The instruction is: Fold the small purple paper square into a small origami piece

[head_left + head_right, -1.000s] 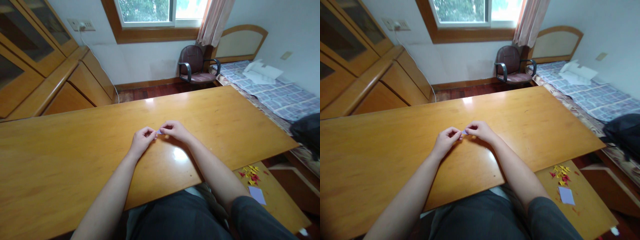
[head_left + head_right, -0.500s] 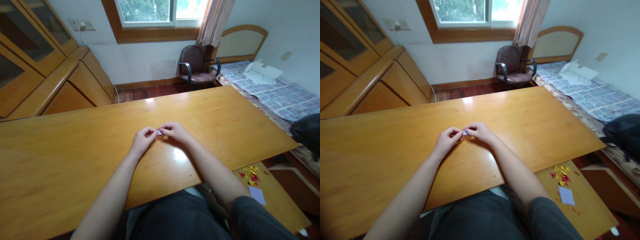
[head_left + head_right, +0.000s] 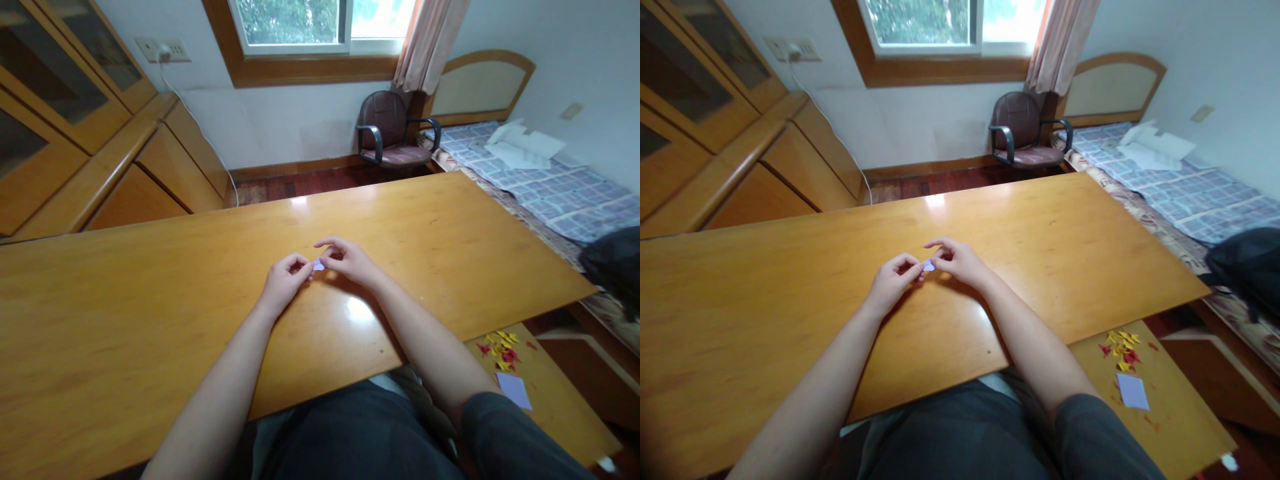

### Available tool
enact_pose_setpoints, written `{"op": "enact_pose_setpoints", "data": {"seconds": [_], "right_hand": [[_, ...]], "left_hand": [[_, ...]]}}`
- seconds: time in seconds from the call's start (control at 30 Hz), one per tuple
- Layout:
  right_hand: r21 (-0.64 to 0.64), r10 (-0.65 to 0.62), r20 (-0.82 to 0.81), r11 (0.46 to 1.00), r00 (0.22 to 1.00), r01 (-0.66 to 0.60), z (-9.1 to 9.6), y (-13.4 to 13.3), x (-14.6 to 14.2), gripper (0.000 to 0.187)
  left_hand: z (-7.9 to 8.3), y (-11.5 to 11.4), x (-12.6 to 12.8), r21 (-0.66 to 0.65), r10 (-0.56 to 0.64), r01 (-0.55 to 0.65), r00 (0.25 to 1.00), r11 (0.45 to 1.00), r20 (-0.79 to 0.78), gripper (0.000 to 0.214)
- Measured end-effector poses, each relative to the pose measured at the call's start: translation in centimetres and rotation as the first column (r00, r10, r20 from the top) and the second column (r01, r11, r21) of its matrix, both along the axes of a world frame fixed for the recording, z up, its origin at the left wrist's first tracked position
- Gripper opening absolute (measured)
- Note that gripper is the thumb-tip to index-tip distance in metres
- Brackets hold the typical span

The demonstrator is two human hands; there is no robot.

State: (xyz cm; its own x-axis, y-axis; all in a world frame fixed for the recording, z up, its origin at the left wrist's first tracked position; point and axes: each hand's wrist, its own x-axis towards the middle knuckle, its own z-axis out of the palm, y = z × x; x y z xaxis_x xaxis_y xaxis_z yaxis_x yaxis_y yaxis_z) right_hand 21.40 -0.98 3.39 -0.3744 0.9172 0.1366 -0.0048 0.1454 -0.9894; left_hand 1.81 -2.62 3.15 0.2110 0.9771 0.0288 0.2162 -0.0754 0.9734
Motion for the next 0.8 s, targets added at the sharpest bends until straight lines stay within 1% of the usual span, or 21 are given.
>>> {"op": "enact_pose_setpoints", "data": {"seconds": [0.13, 0.33, 0.5, 0.6, 0.8], "right_hand": [[0.006, 0.020, -0.030, 1.000, 0.999, -0.019, -0.25, 0.20, 0.06, 0.035], [-0.052, 0.028, -0.032, 0.998, 0.999, -0.030, -0.56, 0.25, -0.17, 0.038], [-0.054, 0.030, -0.035, 0.998, 0.999, -0.032, -0.61, 0.20, -0.50, 0.033], [-0.046, 0.032, -0.052, 0.998, 0.998, -0.035, -0.40, 0.23, -0.37, 0.033], [-0.053, 0.054, -0.072, 0.997, 0.996, -0.058, -0.10, 0.35, 0.16, 0.036]], "left_hand": [[-0.12, -0.01, 0.03, -0.005, 0.001, -0.001, 1.000, 1.000, 0.015, 0.022], [-0.14, -0.07, 0.18, 0.032, 0.016, -0.015, 1.000, 0.999, -0.019, 0.022], [-0.18, -0.05, 0.25, 0.034, 0.028, -0.026, 0.998, 0.999, -0.057, 0.024], [-0.16, -0.05, 0.25, 0.016, 0.010, -0.010, 1.000, 1.000, -0.028, 0.023], [0.09, -0.06, 0.42, -0.079, 0.001, 0.008, 0.994, 0.997, 0.112, 0.022]]}}
